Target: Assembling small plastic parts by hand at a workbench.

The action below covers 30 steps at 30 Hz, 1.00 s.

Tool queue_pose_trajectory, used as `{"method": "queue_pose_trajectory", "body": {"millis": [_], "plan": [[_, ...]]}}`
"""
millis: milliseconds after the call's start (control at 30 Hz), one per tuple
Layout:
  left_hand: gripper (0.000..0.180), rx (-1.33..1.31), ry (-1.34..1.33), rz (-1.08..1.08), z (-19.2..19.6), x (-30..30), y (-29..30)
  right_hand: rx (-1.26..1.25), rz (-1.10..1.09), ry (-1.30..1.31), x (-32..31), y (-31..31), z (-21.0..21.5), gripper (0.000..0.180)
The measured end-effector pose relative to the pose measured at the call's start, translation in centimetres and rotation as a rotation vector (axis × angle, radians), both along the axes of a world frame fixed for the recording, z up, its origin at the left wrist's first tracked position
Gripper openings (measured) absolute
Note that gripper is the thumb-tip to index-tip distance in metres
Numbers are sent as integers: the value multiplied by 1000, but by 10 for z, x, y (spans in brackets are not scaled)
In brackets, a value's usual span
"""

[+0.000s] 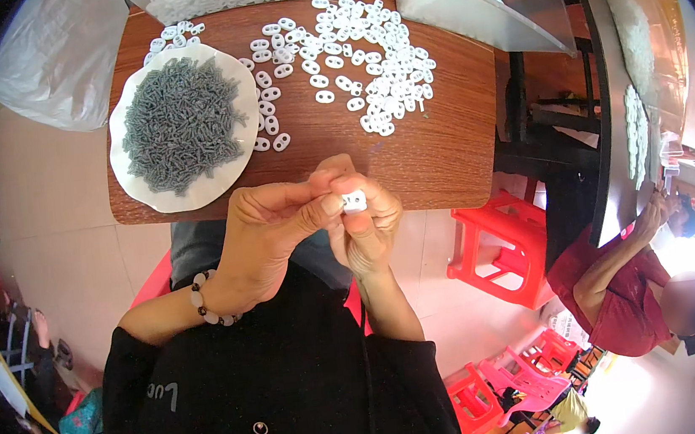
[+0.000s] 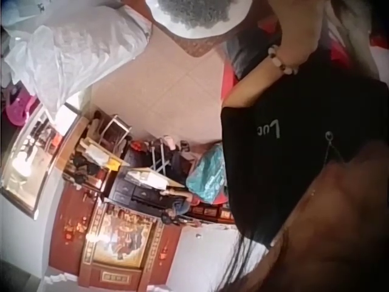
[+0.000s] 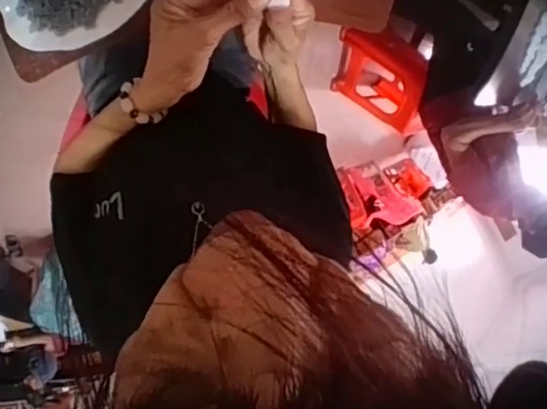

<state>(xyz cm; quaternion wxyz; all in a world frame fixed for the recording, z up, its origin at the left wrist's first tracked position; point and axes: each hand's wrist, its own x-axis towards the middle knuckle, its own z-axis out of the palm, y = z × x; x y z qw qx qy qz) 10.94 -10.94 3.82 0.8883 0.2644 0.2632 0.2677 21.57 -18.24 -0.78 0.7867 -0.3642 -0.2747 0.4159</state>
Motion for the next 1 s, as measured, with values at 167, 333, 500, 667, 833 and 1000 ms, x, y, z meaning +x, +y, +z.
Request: {"method": "queue_pose_trajectory", "body": {"millis": [167, 333, 500, 667, 833, 1000], "plan": [[18, -1, 52, -64, -2, 2, 3, 46, 67, 123, 9, -3, -12, 49], [23, -12, 63, -55, -7, 4, 5, -1, 83, 165, 9, 1, -10, 55], [22, -33, 53, -42, -11, 5, 6, -23, 107, 201, 12, 4, -7, 54], [22, -60, 60, -68, -12, 8, 9, -34, 87, 167, 15, 6, -8, 51], [21, -99, 27, -87, -10, 16, 15, -1, 67, 92, 22, 10, -5, 46], [21, -21, 6, -89, -16, 29, 21, 10, 63, 71, 33, 14, -4, 46]]}}
